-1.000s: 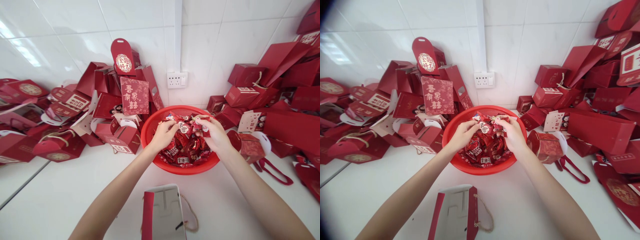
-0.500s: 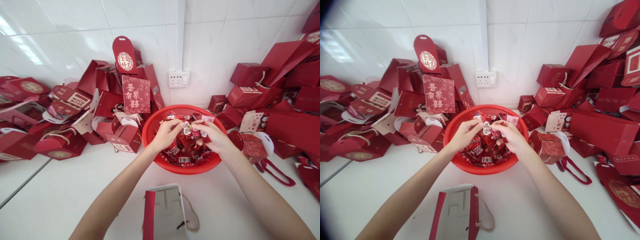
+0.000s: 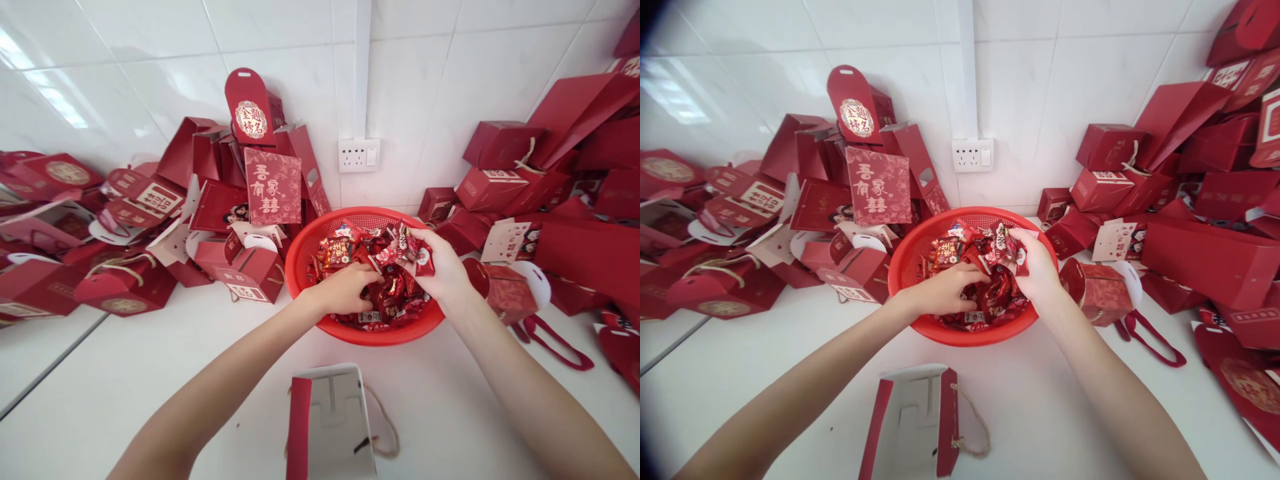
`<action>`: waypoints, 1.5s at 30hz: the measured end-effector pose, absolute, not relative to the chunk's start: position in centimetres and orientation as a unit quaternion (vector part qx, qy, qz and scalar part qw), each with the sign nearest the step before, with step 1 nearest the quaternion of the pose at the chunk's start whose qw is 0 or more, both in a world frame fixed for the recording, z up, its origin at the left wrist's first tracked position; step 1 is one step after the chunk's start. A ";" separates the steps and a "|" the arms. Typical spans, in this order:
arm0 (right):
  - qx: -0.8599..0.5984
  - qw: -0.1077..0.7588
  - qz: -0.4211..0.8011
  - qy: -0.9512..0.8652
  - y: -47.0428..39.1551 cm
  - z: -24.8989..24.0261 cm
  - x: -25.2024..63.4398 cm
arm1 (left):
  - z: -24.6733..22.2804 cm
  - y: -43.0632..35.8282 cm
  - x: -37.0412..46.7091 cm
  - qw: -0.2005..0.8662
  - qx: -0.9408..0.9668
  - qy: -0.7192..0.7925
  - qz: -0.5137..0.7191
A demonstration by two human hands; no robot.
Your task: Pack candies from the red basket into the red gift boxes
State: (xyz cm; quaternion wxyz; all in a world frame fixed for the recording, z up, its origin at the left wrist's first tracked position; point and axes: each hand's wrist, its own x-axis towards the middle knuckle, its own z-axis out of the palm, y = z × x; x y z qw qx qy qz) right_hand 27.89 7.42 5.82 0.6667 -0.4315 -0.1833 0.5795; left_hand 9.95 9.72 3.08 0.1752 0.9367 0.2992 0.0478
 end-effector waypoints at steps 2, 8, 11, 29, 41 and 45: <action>-0.418 0.668 0.588 -0.184 7.3 5.9 27.9 | 3.3 9.6 10.1 0.179 0.939 0.292 0.017; -0.406 0.680 0.586 -0.174 7.2 6.1 27.7 | 3.8 8.9 10.3 0.163 0.943 0.287 -0.047; -0.406 0.683 0.581 -0.178 7.2 6.1 27.7 | 3.6 8.4 10.3 0.109 0.934 0.329 -0.083; -0.403 0.666 0.595 -0.200 7.3 5.8 27.8 | 3.8 10.9 9.1 0.344 0.677 0.476 0.443; -0.398 0.655 0.604 -0.220 7.3 5.8 27.9 | 4.1 10.7 9.0 0.309 0.672 0.477 0.476; -0.389 0.653 0.606 -0.235 7.2 5.8 27.8 | 4.1 10.6 9.0 0.295 0.678 0.475 0.478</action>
